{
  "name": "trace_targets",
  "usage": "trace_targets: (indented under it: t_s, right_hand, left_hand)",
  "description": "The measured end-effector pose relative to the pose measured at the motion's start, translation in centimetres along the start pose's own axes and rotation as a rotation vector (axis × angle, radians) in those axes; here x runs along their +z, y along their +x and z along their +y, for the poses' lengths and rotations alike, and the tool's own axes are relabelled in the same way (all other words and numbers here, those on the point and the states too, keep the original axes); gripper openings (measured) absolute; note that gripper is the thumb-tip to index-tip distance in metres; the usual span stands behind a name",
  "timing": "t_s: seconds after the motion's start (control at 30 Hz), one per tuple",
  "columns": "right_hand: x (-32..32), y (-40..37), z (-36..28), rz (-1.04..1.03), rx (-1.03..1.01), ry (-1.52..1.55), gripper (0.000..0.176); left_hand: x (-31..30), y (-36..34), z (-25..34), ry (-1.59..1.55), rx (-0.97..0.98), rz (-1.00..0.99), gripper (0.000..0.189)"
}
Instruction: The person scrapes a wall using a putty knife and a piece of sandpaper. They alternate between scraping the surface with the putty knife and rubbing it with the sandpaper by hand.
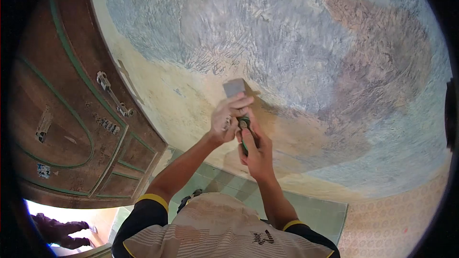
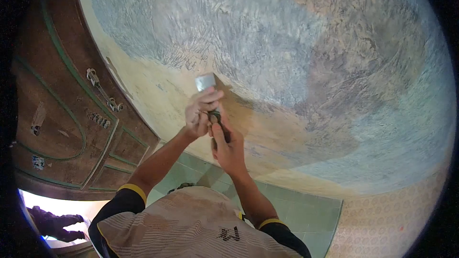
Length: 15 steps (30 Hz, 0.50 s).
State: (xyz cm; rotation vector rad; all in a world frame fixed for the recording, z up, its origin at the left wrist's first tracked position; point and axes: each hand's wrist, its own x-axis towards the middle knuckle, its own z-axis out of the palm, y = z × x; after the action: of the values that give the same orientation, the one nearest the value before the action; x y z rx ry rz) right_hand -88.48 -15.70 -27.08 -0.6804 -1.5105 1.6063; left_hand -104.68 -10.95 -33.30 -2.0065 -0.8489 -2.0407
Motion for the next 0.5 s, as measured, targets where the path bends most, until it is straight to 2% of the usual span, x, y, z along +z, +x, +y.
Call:
trace_targets:
  t_s: [0.07,0.13,0.2,0.4,0.5]
  right_hand:
    - [-0.5,0.1,-0.1,0.053,0.101,0.088,0.051]
    - [0.7,0.4,1.1,0.087,0.11,0.05,0.052]
    - [1.3,0.2,2.4,0.122,-0.043,0.051,0.052]
    - [-0.8,0.0,0.5,0.1,0.067,-0.013,0.051]
    - [0.1,1.5,0.1,0.033,-0.054,0.019,0.05]
  left_hand:
    - [0.7,-0.4,0.2,0.012,-0.051,-0.049,0.024]
    - [0.5,-0.2,-0.9,-0.004,-0.023,-0.031,0.022]
    - [0.1,-0.3,-1.2,-0.077,0.016,-0.026,0.023]
    - [0.7,-0.3,0.7,-0.045,-0.073,-0.077,0.022]
    - [0.7,1.4,-0.5,0.029,0.005,0.072,0.025]
